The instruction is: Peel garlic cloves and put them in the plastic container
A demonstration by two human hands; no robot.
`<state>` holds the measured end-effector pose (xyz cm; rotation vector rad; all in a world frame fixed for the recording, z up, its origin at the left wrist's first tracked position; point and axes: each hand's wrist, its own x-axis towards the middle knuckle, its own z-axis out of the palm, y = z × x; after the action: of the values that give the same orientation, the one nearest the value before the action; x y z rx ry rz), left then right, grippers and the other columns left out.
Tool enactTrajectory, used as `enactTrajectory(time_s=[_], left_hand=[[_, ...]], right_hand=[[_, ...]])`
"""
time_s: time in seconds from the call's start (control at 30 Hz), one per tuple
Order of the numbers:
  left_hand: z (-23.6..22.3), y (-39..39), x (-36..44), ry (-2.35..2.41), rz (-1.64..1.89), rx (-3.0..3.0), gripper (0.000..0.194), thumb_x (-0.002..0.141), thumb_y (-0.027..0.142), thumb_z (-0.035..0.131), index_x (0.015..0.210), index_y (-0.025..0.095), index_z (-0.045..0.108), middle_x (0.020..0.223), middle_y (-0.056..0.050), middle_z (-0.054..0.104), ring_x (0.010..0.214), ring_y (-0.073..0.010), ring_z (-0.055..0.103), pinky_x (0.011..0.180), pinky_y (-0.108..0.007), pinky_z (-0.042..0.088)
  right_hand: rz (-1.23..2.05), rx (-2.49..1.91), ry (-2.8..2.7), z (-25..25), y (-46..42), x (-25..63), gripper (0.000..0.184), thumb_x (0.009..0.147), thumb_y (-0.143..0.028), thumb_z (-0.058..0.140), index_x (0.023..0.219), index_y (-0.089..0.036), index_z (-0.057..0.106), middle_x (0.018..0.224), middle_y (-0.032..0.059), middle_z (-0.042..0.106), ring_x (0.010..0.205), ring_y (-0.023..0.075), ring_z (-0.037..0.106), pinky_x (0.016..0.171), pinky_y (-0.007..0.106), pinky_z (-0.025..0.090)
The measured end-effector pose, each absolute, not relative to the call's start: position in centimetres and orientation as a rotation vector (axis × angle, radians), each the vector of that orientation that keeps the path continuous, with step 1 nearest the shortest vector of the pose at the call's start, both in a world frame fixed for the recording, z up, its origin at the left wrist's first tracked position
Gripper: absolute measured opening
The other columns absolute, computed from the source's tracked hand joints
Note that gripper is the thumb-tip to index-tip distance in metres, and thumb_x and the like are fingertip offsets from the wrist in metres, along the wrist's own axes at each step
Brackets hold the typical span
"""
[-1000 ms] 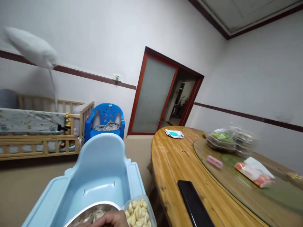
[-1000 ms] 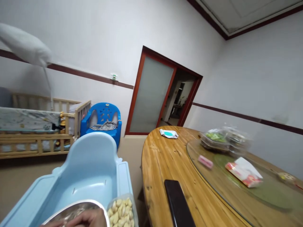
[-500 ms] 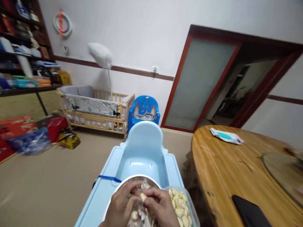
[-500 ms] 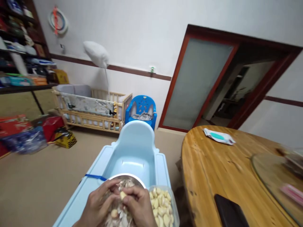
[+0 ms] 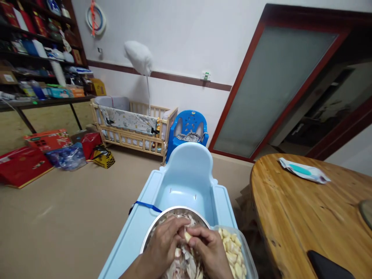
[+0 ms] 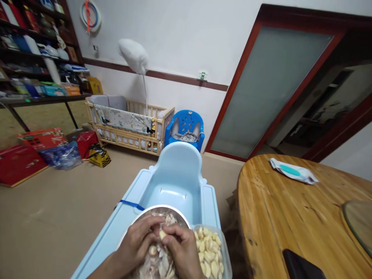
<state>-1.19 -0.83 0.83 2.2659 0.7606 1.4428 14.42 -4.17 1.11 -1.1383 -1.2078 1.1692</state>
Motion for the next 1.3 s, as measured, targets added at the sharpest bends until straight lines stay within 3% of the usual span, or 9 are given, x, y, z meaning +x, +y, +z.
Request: enactTrajectory(time_s=[0.23,0.47,0.6,0.73,0.9,1.17,1.3], left_hand=[[1.5,-1.1,-1.1,0.728,1.367,2.255,0.045,0.071,-0.001,0.039,0.109,0.021,0.050,0.080,-0.003,0.063,0.069,-0.0173,0.060,0.064,-0.027,0.050],[1.7,-1.2,-1.2,0.674,1.349,2.298,0.038,0.079,0.003,0.040,0.111,0.020,0.048,0.087,-0.006,0.064,0.075,-0.0187,0.061,0.067,-0.028,0.050],[1.7,-1.0,-1.1,0.683,1.409,2.341,0.036,0.080,0.004,0.040,0.112,0.019,0.048,0.085,-0.007,0.064,0.074,-0.0197,0.062,0.067,-0.030,0.051],[1.6,-0.9,-1.1,0.685,1.471,2.306,0.038,0.079,0.002,0.039,0.112,0.019,0.048,0.088,-0.007,0.064,0.079,-0.0195,0.061,0.069,-0.029,0.051],[1.1,-0.8,-1.0,0.729,1.508,2.261,0.036,0.077,0.001,0.042,0.106,0.020,0.050,0.080,-0.005,0.064,0.071,-0.0181,0.061,0.063,-0.027,0.050],[0.6,-0.7,-0.9,0.713,1.547,2.252,0.036,0.075,-0.002,0.041,0.103,0.019,0.050,0.072,-0.004,0.062,0.064,-0.0162,0.060,0.058,-0.024,0.050],[0.6,-0.7,-0.9,0.736,1.589,2.255,0.037,0.074,-0.002,0.039,0.103,0.018,0.051,0.071,-0.004,0.062,0.061,-0.0156,0.060,0.056,-0.023,0.050]], right_hand=[[1.248,-1.129,-1.048,1.4,-4.1,14.1,0.011,0.065,-0.029,0.075,0.071,-0.020,0.074,0.065,0.0014,0.070,0.057,0.0138,0.058,0.057,0.023,0.047],[1.372,-0.966,-0.817,1.6,-4.0,14.3,0.023,0.071,-0.036,0.072,0.086,-0.018,0.069,0.056,0.0004,0.069,0.052,0.0104,0.059,0.055,0.019,0.044],[1.433,-0.860,-0.774,1.4,-3.8,14.2,0.030,0.068,-0.036,0.074,0.092,-0.019,0.068,0.066,0.0019,0.071,0.051,0.0103,0.060,0.050,0.019,0.044],[1.431,-0.928,-0.829,1.1,-3.9,14.0,0.022,0.068,-0.032,0.075,0.084,-0.017,0.071,0.064,0.0014,0.070,0.052,0.0096,0.060,0.053,0.018,0.045],[1.403,-0.965,-0.888,0.6,-4.0,14.1,0.024,0.060,-0.033,0.080,0.078,-0.018,0.074,0.068,0.0023,0.072,0.056,0.0129,0.062,0.058,0.023,0.049],[1.141,-1.133,-1.147,0.8,-4.0,14.5,0.022,0.063,-0.038,0.076,0.078,-0.022,0.076,0.080,0.0073,0.075,0.076,0.0235,0.067,0.067,0.029,0.053],[1.049,-1.144,-1.249,1.1,-4.1,14.6,0.020,0.066,-0.039,0.073,0.079,-0.024,0.076,0.080,0.0073,0.075,0.077,0.0241,0.067,0.071,0.032,0.053]])
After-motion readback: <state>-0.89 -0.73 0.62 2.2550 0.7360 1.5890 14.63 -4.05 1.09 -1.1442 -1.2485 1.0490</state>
